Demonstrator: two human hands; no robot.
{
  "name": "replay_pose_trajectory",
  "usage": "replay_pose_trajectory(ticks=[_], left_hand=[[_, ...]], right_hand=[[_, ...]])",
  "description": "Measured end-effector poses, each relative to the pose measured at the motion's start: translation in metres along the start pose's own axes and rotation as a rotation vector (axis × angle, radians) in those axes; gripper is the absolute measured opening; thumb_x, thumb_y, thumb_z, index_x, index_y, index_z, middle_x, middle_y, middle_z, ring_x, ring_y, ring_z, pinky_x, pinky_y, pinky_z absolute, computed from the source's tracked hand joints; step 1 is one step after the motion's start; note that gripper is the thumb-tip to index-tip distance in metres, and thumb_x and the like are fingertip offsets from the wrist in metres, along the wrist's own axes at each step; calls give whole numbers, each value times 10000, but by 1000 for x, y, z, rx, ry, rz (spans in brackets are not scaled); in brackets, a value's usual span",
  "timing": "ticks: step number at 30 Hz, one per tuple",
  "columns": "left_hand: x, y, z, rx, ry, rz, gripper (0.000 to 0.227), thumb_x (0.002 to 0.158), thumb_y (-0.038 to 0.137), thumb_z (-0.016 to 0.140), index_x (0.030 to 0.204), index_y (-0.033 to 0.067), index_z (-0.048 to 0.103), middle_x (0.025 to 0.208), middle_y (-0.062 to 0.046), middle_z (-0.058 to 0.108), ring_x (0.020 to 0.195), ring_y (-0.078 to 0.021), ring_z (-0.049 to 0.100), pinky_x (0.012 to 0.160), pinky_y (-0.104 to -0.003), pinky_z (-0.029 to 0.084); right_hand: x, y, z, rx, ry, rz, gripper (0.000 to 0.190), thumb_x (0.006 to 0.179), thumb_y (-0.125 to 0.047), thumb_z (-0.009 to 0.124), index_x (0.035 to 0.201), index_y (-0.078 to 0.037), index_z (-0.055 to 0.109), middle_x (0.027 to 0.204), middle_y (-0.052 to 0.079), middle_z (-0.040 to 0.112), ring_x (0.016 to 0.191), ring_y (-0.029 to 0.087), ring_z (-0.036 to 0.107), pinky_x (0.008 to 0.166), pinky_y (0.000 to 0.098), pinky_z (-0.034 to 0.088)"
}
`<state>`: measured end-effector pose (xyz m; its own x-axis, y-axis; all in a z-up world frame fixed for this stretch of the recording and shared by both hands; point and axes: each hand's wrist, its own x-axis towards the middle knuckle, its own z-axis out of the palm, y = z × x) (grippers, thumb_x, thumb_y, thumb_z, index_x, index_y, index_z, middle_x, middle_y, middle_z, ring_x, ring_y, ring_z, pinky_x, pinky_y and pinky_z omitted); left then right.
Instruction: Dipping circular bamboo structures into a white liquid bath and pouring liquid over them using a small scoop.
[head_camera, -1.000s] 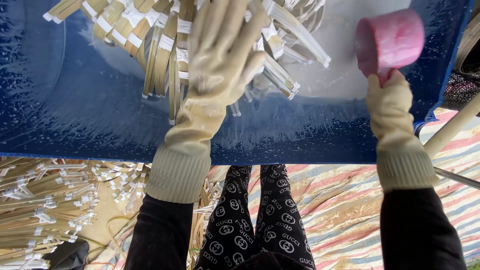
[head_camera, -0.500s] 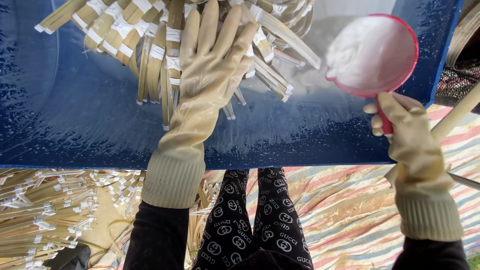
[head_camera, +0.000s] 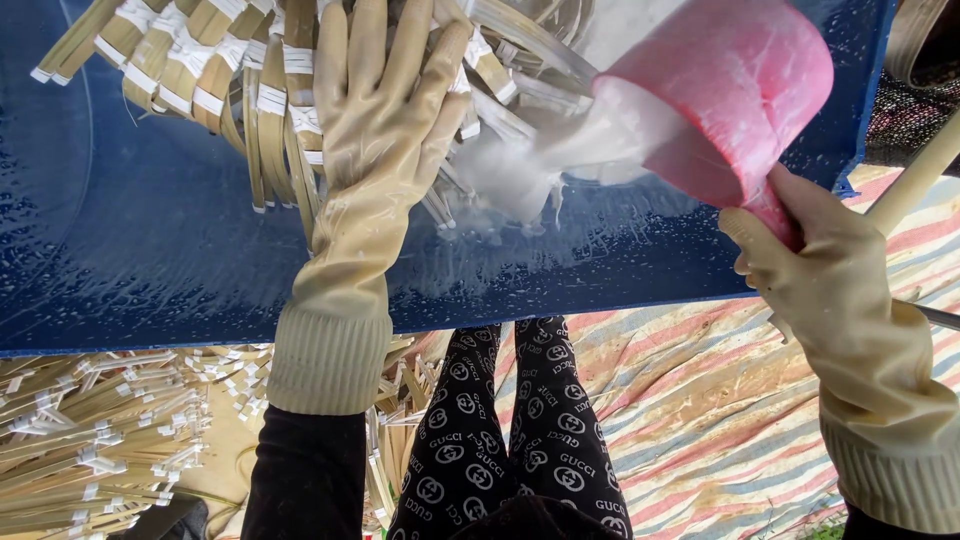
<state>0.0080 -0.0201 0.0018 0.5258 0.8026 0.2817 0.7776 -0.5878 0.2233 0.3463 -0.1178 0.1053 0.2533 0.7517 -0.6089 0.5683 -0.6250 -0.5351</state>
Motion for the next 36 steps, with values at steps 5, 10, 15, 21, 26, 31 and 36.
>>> replay_pose_trajectory(ticks=[5, 10, 15, 21, 26, 31, 36], left_hand=[[4, -2, -4, -9, -16, 27, 530, 990, 229, 673, 1468, 34, 550, 1547, -207, 499, 1468, -443, 398, 1241, -621, 267], [4, -5, 1, -17, 37, -4, 380, 1082, 234, 628, 1442, 118, 588, 1479, -164, 603, 1391, -356, 440, 1208, -557, 318], [1, -5, 14, 30, 19, -72, 322, 1157, 295, 632, 1465, 208, 602, 1136, -46, 690, 1336, -275, 477, 1152, -507, 356], [-3, -7, 33, 155, 82, -72, 335, 1130, 364, 585, 1447, 255, 589, 1246, -66, 711, 1334, -256, 479, 1158, -476, 328], [0, -5, 32, 112, 135, -77, 346, 1111, 370, 602, 1422, 218, 605, 1224, -104, 708, 1292, -282, 506, 1129, -478, 313], [5, -2, 12, -14, 104, -76, 413, 1035, 322, 643, 1422, 179, 626, 1269, -143, 683, 1333, -333, 492, 1133, -510, 366], [3, -2, 16, -5, 104, -72, 404, 1021, 298, 665, 1406, 181, 632, 1280, -140, 673, 1326, -332, 498, 1122, -511, 382]], right_hand=[[6, -10, 6, 9, 64, -261, 289, 997, -137, 709, 1246, 3, 661, 731, 26, 565, 601, 55, 508, 478, 229, 392], [64, -28, 23, 288, 214, -185, 180, 964, -138, 648, 1108, -31, 652, 763, -53, 606, 575, 21, 551, 504, 197, 435], [209, 146, 55, -314, 533, -388, 231, 974, -188, 766, 1008, 8, 649, 804, 145, 668, 688, 318, 655, 618, 444, 526], [215, 145, 91, 220, 268, 183, 294, 997, -289, 682, 1014, 4, 667, 770, 73, 627, 653, 197, 587, 552, 314, 462], [131, 72, 51, 780, -31, 271, 332, 1024, -320, 654, 1006, 7, 708, 731, -21, 603, 575, 53, 449, 500, 182, 360], [62, -7, 21, 427, 74, 109, 310, 1014, -296, 641, 1002, 2, 726, 664, 52, 589, 541, 98, 499, 504, 235, 427], [39, -65, 23, 249, 193, -212, 252, 986, -140, 675, 1192, 5, 699, 791, 41, 641, 624, 74, 566, 546, 239, 463]])
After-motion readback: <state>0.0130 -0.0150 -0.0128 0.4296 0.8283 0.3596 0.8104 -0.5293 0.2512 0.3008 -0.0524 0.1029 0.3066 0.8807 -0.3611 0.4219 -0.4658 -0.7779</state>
